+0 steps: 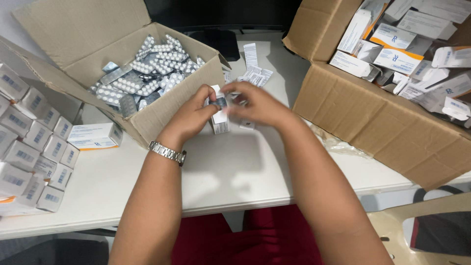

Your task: The person repeatedly picks blister packs of pills from a large cardboard box, stacks them, and places them into small white medicine boxes. The person then closes the boxes and sets them aside on the table.

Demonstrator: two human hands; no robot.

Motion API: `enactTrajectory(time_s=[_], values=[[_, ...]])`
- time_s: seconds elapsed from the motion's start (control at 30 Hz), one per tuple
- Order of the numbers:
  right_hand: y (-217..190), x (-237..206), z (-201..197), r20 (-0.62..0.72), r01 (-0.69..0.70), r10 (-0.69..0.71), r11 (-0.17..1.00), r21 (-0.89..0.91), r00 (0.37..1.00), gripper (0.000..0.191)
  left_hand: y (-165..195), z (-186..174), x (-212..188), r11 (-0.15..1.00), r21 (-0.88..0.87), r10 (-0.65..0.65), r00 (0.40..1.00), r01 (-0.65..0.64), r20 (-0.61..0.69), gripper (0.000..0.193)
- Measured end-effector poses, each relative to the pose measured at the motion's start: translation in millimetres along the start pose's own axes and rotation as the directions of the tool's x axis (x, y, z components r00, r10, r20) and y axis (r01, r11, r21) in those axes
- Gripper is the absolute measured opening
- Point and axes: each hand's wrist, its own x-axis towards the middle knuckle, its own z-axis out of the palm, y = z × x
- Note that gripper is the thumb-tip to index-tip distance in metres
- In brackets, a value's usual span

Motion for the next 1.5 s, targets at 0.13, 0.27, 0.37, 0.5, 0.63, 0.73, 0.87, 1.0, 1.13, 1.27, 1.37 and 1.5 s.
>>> enactTrajectory(time_s=[0.13, 0.27, 0.37, 0.5, 0.63, 0.73, 0.87, 1.0, 1.13, 1.27, 1.37, 1.5], values=[[28, 3, -16, -0.197, -0.225, 0.196, 0.964, -0.139, 0.961, 0.040, 2, 3, -1, 0.999, -0.033, 0.005, 0.998, -0.003, 0.058, 0.021], [36, 6, -16, -0.182, -0.455, 0.419, 0.778, -0.434, 0.890, 0.061, 8, 1, -4, 1.000, -0.007, -0.008, 0.993, 0.009, 0.116, 0.034], [35, 6, -5, -0.128, -0.482, 0.505, 0.672, -0.562, 0.854, 0.081, 16, 0, -9, 0.997, 0.067, 0.030, 0.989, -0.040, 0.143, 0.063], [36, 7, -3, -0.073, -0.471, 0.510, 0.719, -0.511, 0.857, 0.070, 31, 2, -11, 0.990, 0.086, 0.097, 0.988, -0.108, 0.121, 0.079], [44, 6, -7, -0.049, -0.453, 0.474, 0.801, -0.391, 0.879, 0.068, 39, 4, -13, 0.986, 0.070, 0.150, 0.988, -0.151, 0.021, 0.080], [49, 7, -8, -0.021, -0.469, 0.506, 0.782, -0.411, 0.862, 0.054, 40, 4, -15, 0.961, 0.072, 0.273, 0.953, -0.266, -0.128, 0.077], [52, 6, -10, 0.050, -0.387, 0.455, 0.806, -0.448, 0.889, 0.047, 38, 3, -14, 0.975, 0.029, 0.221, 0.962, -0.219, -0.161, 0.055], [54, 7, -8, 0.064, -0.416, 0.483, 0.807, -0.418, 0.873, 0.051, 32, -1, -13, 0.851, 0.149, 0.521, 0.843, -0.503, -0.130, 0.048], [53, 5, -9, 0.111, -0.414, 0.468, 0.852, -0.321, 0.877, 0.050, 24, -2, -11, 0.954, 0.053, 0.297, 0.954, -0.294, -0.039, 0.046], [38, 1, -33, 0.124, -0.176, 0.212, 0.951, -0.254, 0.969, 0.027, 15, -4, -8, 0.963, -0.111, 0.250, 0.968, -0.244, 0.038, 0.049], [17, -12, -45, -0.280, 0.053, -0.104, 0.982, -0.183, 0.954, 0.021, 7, -7, -6, 0.967, -0.160, 0.213, 0.974, -0.198, 0.078, 0.051], [-15, -26, -43, -0.343, 0.325, -0.351, 0.936, -0.133, 0.871, 0.026, -1, -9, -3, 0.969, -0.213, 0.152, 0.980, -0.123, 0.127, 0.055]])
